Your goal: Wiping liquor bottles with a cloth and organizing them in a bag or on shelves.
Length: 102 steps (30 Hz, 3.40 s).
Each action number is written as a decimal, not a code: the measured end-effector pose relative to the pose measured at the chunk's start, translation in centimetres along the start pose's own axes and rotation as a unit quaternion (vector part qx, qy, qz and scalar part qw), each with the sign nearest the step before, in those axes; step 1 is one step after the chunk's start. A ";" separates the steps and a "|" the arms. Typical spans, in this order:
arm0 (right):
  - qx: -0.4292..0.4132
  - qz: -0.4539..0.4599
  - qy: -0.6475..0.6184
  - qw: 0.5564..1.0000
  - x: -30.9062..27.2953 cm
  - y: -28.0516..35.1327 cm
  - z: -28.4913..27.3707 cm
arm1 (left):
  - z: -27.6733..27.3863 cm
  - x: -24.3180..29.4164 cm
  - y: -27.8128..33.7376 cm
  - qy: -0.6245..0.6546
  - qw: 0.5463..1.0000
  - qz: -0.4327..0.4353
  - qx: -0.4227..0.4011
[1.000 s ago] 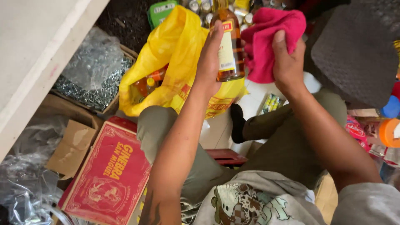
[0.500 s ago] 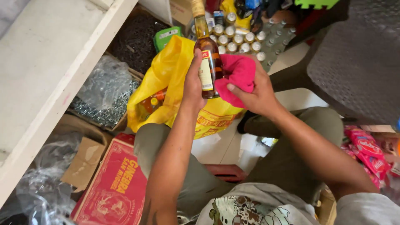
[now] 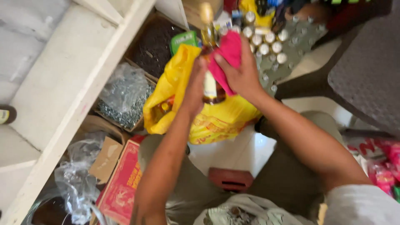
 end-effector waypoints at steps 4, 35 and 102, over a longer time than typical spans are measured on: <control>0.024 0.006 -0.020 0.999 -1.1 -2.3 0.2 | -0.4 1.0 -1.9 0.103 0.991 -0.027 0.078; -0.074 -0.201 0.189 0.958 -4.9 0.4 6.3 | -5.4 3.8 -3.4 0.118 0.987 -0.016 0.110; -0.068 0.096 -0.134 0.984 -2.7 -1.4 5.7 | -3.4 7.3 -1.8 0.099 0.988 0.070 0.091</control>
Point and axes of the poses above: each hand's wrist, its own y-axis away from the middle knuckle, its own z-axis out of the palm, x = y × z, the point moved 6 cm from there along -y, towards the middle knuckle, and after that the axes turned 12 degrees about z, right-handed, at the moved point
